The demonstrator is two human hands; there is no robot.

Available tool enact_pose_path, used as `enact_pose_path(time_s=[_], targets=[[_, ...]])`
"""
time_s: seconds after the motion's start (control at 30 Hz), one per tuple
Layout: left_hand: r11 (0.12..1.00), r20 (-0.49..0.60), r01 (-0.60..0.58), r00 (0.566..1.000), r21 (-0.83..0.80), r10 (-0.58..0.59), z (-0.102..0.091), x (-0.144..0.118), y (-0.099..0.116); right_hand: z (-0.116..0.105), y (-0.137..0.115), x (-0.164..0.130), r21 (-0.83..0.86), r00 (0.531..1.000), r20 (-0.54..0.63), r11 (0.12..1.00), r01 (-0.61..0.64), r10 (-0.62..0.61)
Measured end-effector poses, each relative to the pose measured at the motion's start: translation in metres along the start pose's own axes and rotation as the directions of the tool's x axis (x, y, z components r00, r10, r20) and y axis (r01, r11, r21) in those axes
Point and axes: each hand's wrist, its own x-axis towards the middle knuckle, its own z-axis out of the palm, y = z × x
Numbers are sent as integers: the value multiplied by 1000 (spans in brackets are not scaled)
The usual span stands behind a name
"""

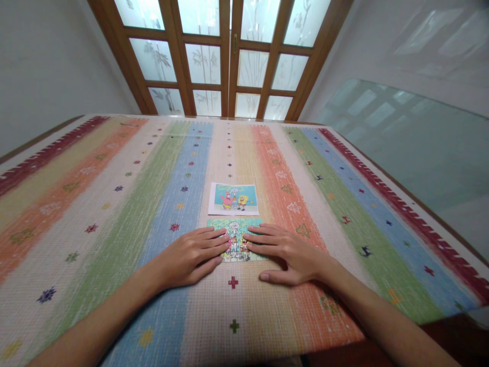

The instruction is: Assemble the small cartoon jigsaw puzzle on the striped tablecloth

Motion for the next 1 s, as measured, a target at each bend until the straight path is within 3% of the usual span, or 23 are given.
enact_pose_path(time_s=[0.4,0.6,0.73,0.87,1.0], targets=[[999,-10,34,999,-25,-34,-11,-1,-2,-8,4,-4,82,999,-52,997,1,4],[998,-151,57,987,-32,-61,-13,-5,-5,-6,10,-11,68,990,-140,998,-14,23],[994,-208,96,974,43,-85,-16,-10,-12,-6,12,-12,-2,977,-185,994,-108,106],[987,-183,130,977,100,-110,-19,-14,-19,-5,12,-12,-43,953,-198,970,-241,228],[984,-144,121,984,128,-102,-18,-17,-23,-4,12,-12,-78,951,-182,960,-268,251]])
